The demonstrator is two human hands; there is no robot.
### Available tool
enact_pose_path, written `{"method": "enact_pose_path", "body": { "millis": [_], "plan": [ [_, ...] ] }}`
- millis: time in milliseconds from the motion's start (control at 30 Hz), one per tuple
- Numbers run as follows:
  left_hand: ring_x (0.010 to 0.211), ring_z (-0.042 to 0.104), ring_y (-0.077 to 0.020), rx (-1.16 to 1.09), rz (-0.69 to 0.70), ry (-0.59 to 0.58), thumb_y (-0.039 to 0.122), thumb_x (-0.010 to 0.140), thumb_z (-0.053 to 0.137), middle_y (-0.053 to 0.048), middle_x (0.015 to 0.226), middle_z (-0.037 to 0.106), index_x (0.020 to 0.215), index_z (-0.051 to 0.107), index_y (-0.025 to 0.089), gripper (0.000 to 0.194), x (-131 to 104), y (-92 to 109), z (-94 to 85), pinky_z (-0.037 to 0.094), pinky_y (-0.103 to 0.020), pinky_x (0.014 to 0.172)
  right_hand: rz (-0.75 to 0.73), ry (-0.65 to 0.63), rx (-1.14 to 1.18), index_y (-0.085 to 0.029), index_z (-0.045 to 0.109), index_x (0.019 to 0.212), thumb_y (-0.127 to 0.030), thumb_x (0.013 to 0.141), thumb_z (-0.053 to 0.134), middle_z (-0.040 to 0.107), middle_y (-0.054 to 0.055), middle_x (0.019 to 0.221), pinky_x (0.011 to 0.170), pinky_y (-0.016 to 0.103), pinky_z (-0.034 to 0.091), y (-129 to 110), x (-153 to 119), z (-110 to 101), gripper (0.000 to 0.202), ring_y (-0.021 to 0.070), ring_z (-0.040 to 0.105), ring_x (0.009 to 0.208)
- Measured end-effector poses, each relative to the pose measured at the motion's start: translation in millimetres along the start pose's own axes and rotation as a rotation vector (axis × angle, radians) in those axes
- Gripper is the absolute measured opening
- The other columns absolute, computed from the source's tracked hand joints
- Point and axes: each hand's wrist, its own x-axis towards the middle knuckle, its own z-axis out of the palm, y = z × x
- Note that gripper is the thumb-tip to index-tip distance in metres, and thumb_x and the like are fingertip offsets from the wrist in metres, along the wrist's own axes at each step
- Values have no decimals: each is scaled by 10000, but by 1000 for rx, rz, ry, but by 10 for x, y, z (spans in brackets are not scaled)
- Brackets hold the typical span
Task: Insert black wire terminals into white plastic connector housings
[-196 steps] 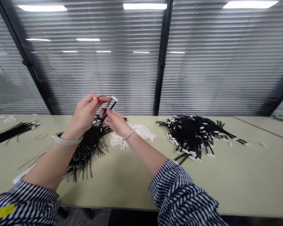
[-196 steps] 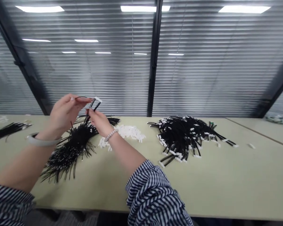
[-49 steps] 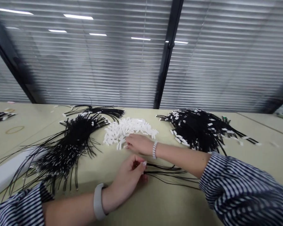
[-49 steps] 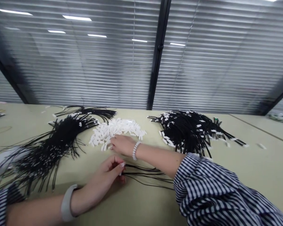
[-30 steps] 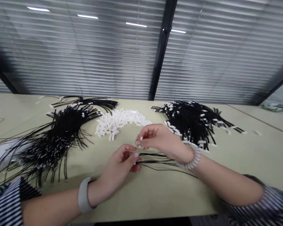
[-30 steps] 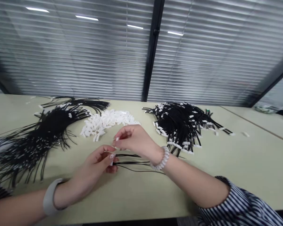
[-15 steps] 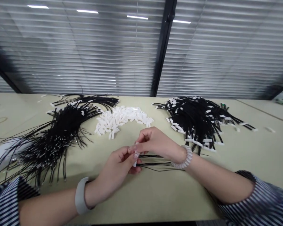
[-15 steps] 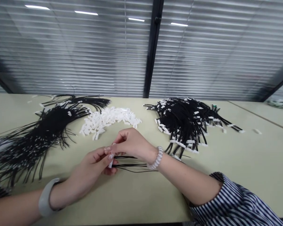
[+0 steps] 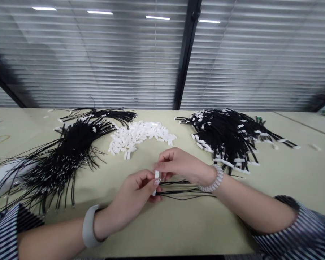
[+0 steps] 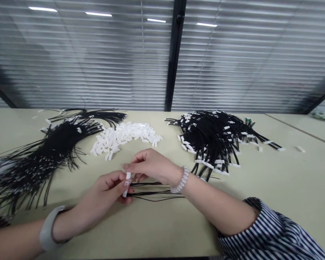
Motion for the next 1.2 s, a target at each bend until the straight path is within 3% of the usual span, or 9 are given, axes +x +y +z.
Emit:
{"method": "enact_pose_path", "body": {
  "millis": [167,300,567,833,1067,1200],
  "plan": [
    [647,530,-84,-1,-2,12,364,778,532,5,720,537,730,509,137,233,1,8,16,502,-227,620,-46,-46,-17,-108,600,801,-419,699,607,566,14,700,583,178,437,-48,-26,-89,327,43,502,585],
    [656,537,-89,-18,5,1,379,778,532,0,731,540,733,514,139,244,3,5,11,493,-221,611,-107,-59,-186,-121,606,791,-375,734,572,577,13,703,575,173,411,-50,-44,-64,263,48,495,601],
    [608,546,-73,-17,-32,-3,391,787,525,20,697,529,748,508,135,259,-2,7,-8,457,-199,594,-126,79,-330,-137,578,747,-372,793,480,562,3,694,564,163,372,-31,-53,0,258,49,474,615],
    [630,549,-93,112,140,69,330,804,493,13,669,539,696,507,148,213,5,-22,-39,433,-215,634,-120,-168,-526,-129,508,699,-418,824,425,370,-42,575,451,153,247,107,-235,-249,326,25,286,506],
    [641,546,-109,151,221,94,283,786,490,1,680,551,617,469,161,209,-27,-1,-32,435,-232,654,-272,-9,-792,-136,461,645,-292,880,353,432,-42,561,499,152,280,40,-314,-120,303,28,353,532],
    [648,553,-108,122,175,90,345,809,482,-14,747,585,683,498,161,223,-17,-43,-39,453,-240,661,-474,181,-1246,-138,521,740,-208,877,363,531,19,736,608,214,305,56,-327,-125,221,80,444,687]
  ]
}}
